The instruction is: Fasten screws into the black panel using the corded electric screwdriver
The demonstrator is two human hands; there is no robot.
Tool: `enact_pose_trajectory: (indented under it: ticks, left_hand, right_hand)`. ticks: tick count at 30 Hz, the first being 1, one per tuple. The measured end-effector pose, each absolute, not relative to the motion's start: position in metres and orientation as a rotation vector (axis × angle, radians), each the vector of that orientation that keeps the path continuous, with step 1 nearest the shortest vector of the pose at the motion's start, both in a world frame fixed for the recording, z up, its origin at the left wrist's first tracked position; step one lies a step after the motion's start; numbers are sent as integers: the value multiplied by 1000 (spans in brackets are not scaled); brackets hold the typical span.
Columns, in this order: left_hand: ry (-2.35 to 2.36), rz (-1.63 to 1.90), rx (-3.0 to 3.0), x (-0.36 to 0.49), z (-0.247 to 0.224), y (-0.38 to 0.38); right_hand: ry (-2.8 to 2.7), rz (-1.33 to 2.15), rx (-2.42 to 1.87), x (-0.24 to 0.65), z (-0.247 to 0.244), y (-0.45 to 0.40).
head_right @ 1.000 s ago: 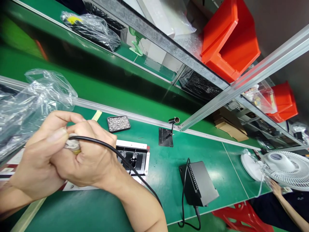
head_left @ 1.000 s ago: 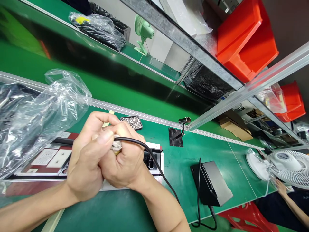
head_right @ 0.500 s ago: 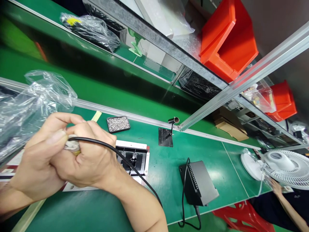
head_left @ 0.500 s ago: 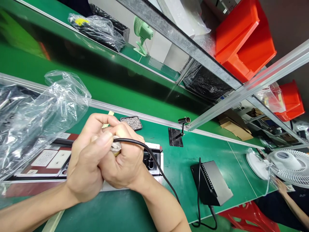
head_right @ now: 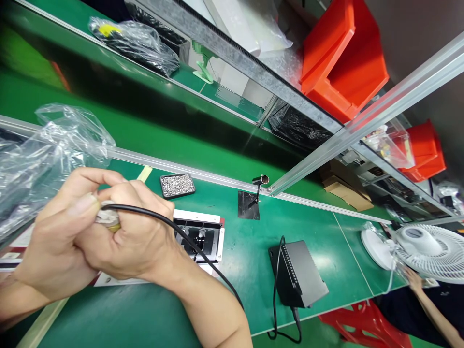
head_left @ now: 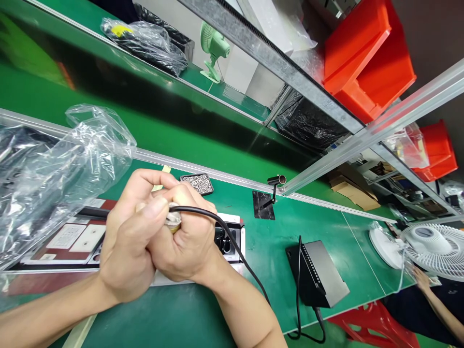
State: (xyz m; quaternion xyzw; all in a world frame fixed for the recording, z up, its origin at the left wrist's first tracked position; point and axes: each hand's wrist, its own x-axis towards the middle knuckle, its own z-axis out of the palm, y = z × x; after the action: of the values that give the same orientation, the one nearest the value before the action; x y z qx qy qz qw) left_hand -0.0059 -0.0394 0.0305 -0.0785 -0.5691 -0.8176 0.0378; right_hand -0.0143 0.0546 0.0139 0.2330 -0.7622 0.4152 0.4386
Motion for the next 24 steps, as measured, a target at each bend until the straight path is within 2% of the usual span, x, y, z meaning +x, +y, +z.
enact_pose_trajectory:
  ticks: [24]
  left_hand:
    - [-1689, -2567, -90, -4, 33, -38]
  right_hand:
    - [-1841, 1008, 595, -18, 13, 53]
